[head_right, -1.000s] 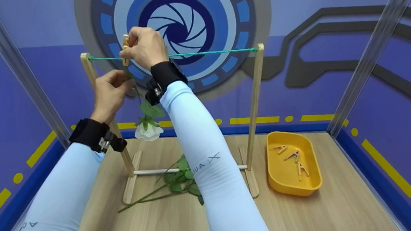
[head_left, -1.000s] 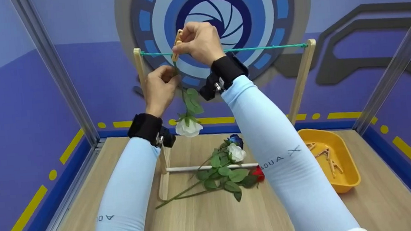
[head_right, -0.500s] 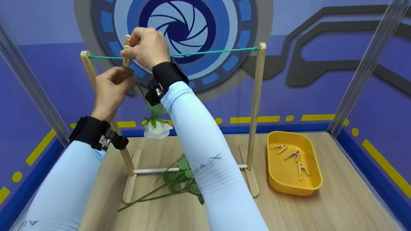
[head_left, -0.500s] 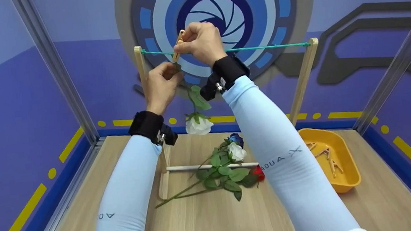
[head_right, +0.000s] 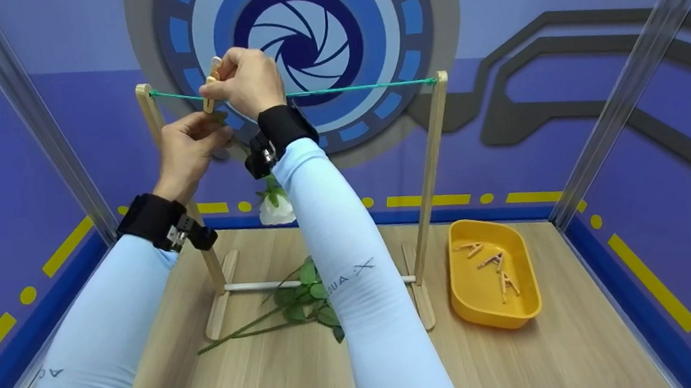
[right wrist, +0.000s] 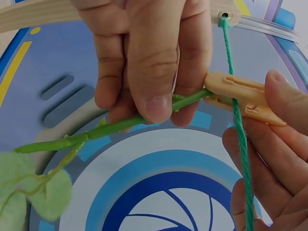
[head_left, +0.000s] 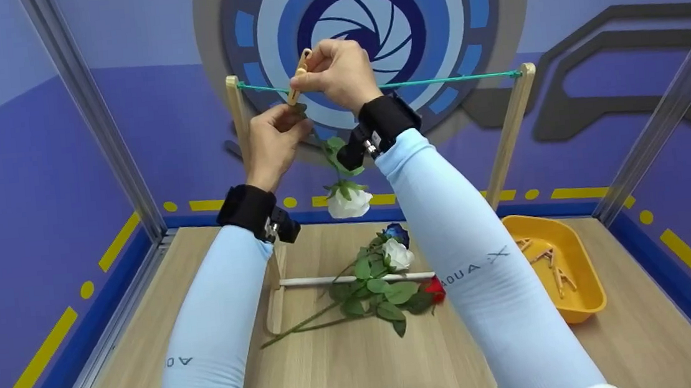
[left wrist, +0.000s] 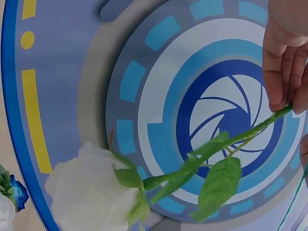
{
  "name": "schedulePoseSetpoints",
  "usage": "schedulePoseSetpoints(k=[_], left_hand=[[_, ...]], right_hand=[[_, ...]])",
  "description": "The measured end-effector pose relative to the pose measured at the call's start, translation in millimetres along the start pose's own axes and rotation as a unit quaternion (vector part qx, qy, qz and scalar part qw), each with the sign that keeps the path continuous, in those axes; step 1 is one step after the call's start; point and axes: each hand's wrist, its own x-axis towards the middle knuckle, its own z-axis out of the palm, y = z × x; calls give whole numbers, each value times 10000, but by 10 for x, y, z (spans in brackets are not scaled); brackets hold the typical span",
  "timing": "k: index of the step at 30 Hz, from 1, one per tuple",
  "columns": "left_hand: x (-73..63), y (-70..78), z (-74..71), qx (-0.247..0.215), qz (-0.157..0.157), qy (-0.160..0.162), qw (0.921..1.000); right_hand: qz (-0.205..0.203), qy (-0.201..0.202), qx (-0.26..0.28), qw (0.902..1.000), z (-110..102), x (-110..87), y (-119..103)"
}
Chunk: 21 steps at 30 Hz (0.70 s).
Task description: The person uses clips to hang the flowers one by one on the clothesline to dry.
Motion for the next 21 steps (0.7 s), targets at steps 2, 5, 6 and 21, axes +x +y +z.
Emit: schedulePoseSetpoints(k=[2,5,6,21], left_hand=[[-1,0,5,67,-23,-1,10000],[2,-2,9,171,-55,-2,9998],[1,-2,10,197,-61,-6,9998],[-71,-74,-15,438,258,-102,9987]], right_hand=[[-15,-61,-66,10000,-4,0,-1],[-25,-168,-133,9998,-9,3,-7],[-26,-210,-139,9997,-11,4,-10],[-126,-666,-182,9975,-63,-23,-5]])
